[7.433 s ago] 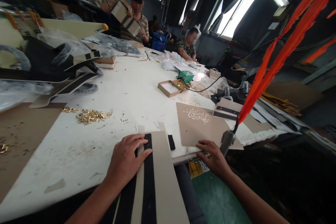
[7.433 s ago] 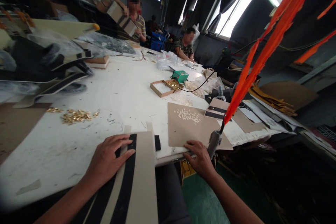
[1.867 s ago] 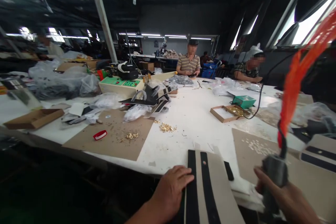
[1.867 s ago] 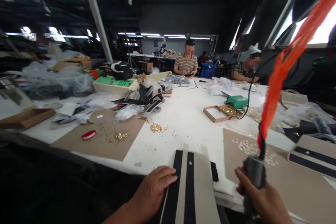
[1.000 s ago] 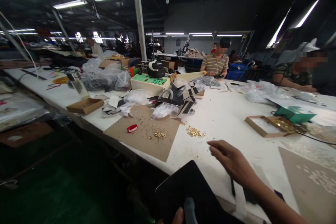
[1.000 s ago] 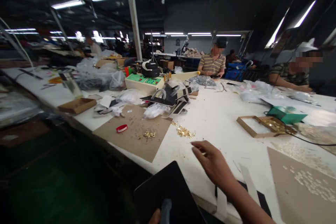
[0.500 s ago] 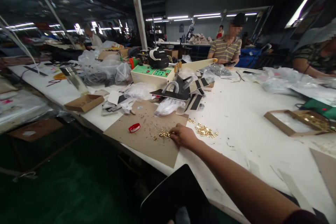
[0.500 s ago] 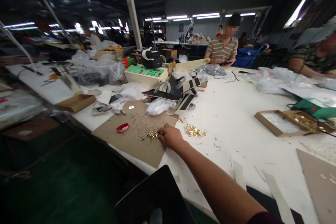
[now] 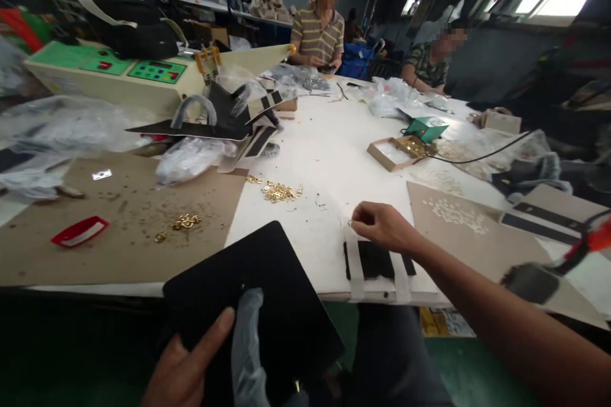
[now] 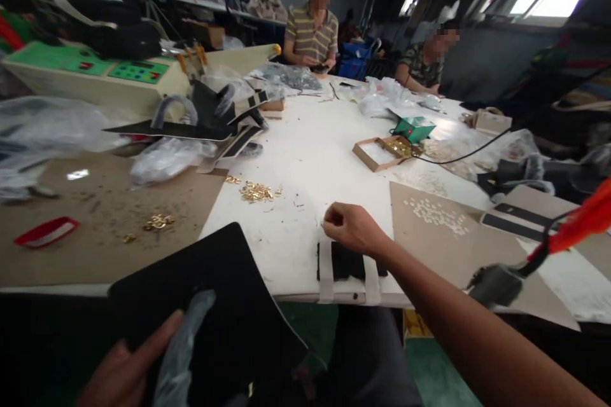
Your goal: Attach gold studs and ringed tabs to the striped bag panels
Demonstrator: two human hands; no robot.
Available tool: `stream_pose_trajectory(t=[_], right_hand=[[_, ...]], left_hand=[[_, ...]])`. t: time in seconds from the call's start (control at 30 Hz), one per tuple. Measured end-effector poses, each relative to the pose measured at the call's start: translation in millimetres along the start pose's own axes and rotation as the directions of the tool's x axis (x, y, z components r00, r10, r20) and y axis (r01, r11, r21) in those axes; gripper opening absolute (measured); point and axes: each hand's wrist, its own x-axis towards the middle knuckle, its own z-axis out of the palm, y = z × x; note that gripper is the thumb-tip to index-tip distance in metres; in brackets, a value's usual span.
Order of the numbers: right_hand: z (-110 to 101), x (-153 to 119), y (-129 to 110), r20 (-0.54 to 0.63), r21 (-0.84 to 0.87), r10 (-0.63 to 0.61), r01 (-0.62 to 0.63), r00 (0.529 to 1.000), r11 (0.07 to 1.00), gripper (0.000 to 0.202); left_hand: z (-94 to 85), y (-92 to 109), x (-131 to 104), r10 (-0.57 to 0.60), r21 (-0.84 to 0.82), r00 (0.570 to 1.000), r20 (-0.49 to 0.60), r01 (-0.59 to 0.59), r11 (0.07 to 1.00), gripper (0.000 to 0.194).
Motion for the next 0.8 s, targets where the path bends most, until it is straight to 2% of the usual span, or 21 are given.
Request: stream_pose_trajectory(t=[0.07,0.13,0.2,0.27,0.37,0.5,0.67,0.8], right_hand=[[-11.6,-31.2,28.9,0.027,-0.019,0.079,-0.079,0.996,0.997,0.010],[-12.2,-49.7,45.6,0.029,-0.019,0.121,-0.120,0.992,0.993,0.009],[-9.2,-55.9,52.0,-0.004,-0.027,0.119,-0.120,0.993,0.992,0.008],[-7.6,-54.1,52.5,-0.051,-0.070,0.082,-0.086,0.995,0.994,0.006],[-8.0,-47.9,49.5,-0.041,-0.169,-0.031,0.024,0.999,0.985,0.003],[-8.3,-46.7,46.9,0.111,-0.206,-0.164,0.184,0.980,0.961,0.007],[-8.1,-47.1,48.1,0.200,-0.096,-0.114,0.136,0.973,0.986,0.007],[-8.6,-40.4,48.6,0.247,-0.103,-0.047,0.074,0.968,0.992,0.008]], left_hand=[[30.1,24.9,2.5,-0.107,-0.084,0.991,0.085,0.114,0.990,0.060],[58.3,44.4,7.4,-0.146,-0.091,0.978,0.152,0.161,0.983,0.062],[80.3,54.0,15.7,-0.133,-0.096,0.965,0.224,0.158,0.983,0.067],[94.6,54.2,26.3,-0.107,-0.120,0.956,0.273,0.145,0.982,0.072],[104.1,45.8,40.7,-0.066,-0.139,0.961,0.269,0.107,0.984,0.073],[106.9,36.1,49.1,-0.019,-0.135,0.977,0.214,0.049,0.990,0.070],[109.3,30.3,50.8,0.009,-0.150,0.978,0.210,0.023,0.988,0.069],[110.0,27.7,50.4,0.058,-0.150,0.979,0.194,-0.029,0.988,0.071]])
